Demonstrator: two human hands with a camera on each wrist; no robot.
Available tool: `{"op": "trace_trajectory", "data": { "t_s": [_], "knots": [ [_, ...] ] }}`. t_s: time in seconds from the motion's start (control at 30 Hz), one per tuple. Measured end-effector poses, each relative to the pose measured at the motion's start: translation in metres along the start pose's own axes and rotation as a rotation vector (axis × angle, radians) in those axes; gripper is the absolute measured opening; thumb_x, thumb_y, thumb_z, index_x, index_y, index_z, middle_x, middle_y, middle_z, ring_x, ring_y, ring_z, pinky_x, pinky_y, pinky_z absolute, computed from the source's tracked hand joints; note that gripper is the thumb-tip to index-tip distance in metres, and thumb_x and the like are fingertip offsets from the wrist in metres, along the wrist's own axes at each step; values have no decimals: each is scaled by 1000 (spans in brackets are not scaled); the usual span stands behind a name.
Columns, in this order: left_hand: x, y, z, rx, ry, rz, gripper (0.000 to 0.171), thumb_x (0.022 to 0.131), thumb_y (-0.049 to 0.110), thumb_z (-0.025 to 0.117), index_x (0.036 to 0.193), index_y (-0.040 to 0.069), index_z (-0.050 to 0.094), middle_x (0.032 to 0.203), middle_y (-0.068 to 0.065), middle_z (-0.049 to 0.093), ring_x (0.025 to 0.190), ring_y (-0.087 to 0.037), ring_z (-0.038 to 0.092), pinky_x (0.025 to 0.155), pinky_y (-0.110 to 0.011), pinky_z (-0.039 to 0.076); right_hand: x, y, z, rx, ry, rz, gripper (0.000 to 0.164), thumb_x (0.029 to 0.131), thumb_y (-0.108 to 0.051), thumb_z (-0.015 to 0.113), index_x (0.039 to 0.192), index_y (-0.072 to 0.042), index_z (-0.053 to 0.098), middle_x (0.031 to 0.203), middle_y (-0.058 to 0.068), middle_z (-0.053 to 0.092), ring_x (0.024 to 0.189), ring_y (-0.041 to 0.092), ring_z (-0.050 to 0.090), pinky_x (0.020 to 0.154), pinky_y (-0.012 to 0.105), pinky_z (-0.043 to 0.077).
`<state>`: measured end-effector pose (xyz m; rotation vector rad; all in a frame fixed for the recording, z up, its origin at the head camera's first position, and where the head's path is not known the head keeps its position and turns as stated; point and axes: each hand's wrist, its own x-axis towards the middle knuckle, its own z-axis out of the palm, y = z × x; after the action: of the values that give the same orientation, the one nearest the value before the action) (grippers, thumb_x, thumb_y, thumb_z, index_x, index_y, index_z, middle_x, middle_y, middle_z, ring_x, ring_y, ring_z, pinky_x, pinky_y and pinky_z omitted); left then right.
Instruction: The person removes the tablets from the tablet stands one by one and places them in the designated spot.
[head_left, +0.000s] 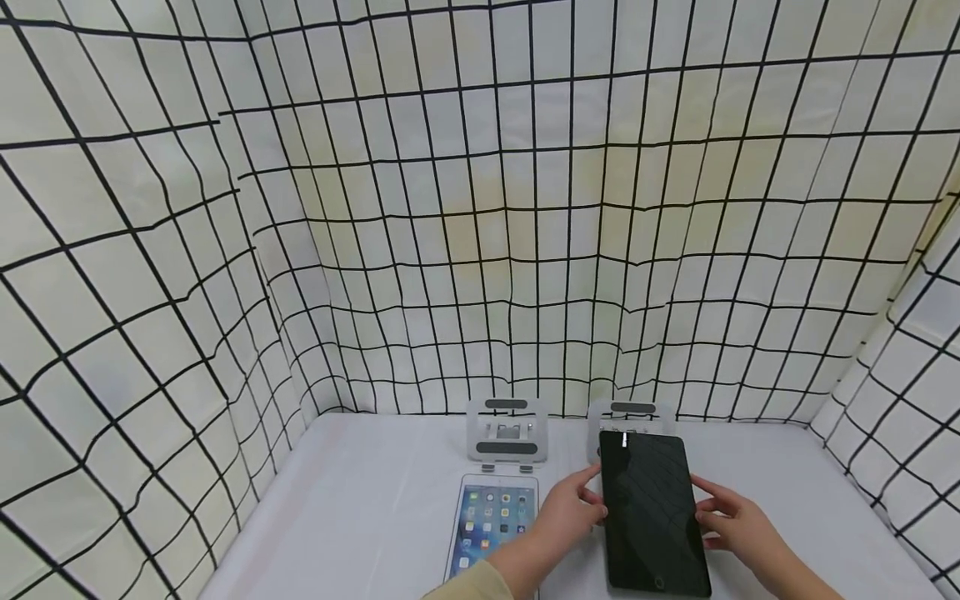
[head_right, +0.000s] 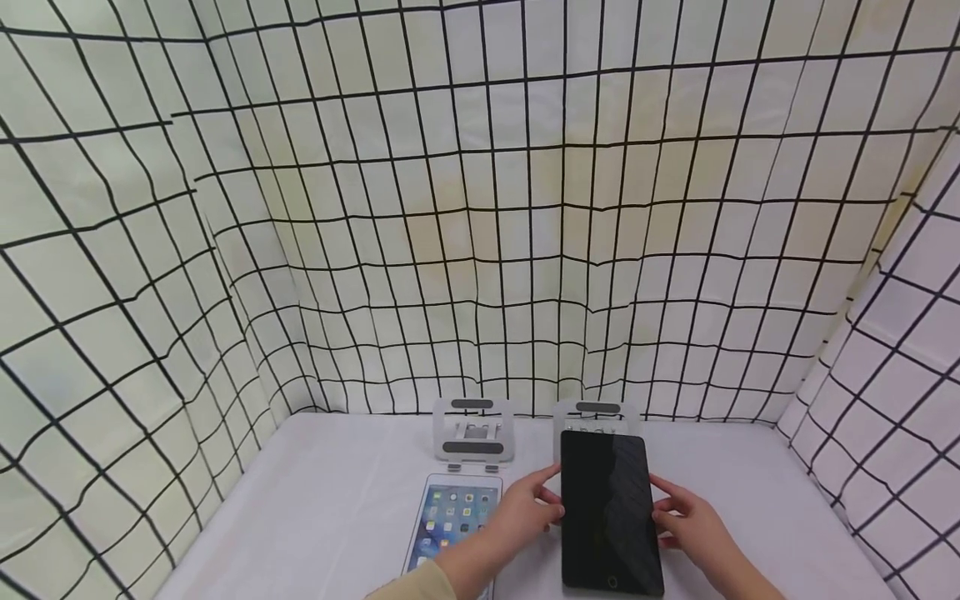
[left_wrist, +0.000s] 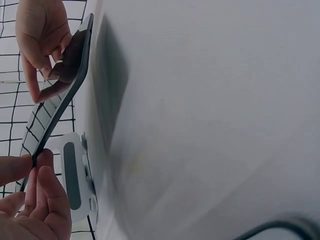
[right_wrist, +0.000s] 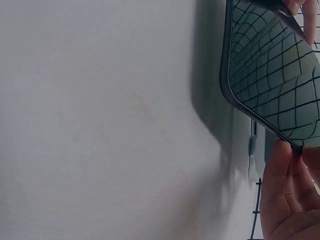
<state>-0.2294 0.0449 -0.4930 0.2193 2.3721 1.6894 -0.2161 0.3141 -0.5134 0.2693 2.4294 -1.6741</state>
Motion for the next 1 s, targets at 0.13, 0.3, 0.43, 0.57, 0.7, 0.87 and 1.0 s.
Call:
{"op": "trace_trajectory", "data": {
  "t_s": [0.13,0.3,0.43,0.57,0.7,0.87,1.0],
  "knots": [
    [-3,-4,3,0,-1,-8,64,81,-5,72,141,12,56,74,3,60,63,-9,58,54,-25,46,0,6,1,4,-6,33,60,95,1,59,150,4,34,99,10,65,86,22,66,69,40,57],
    [-3,-13,7,33,0,8,69,77,-8,74,141,9,55,69,3,59,59,-9,55,52,-24,45,1,12,6,2,-10,57,60,92,2,59,148,5,37,97,9,65,83,23,62,68,41,56],
    [-4,-18,9,66,-16,-16,73,75,-9,75,142,8,53,69,4,58,58,-9,54,52,-24,46,0,21,9,-15,-16,57,60,88,4,58,146,6,40,94,9,65,78,23,59,65,40,56],
    [-8,-21,9,65,-28,-46,71,75,-10,74,141,6,54,69,3,57,57,-10,53,52,-24,46,-2,25,10,-40,-56,41,60,87,2,58,144,8,41,91,8,63,76,23,58,64,39,55],
    [-11,-19,10,58,-49,-97,71,76,-10,74,142,4,52,69,1,59,54,-12,55,50,-25,46,-3,26,10,-54,-90,45,59,88,0,57,143,10,40,90,8,62,74,23,58,64,39,55],
    [-14,-16,10,99,-65,-109,68,76,-9,74,140,0,53,67,2,60,50,-10,55,49,-24,45,-5,28,7,-38,-134,32,58,89,0,56,142,13,39,89,8,62,73,23,57,63,38,54],
    [-15,-15,10,94,-91,-110,65,77,-9,73,138,-3,53,63,0,64,48,-12,57,48,-24,44,-7,30,2,-14,-201,-10,58,90,-1,54,142,17,35,88,7,62,72,23,58,62,37,54]
  ]
}}
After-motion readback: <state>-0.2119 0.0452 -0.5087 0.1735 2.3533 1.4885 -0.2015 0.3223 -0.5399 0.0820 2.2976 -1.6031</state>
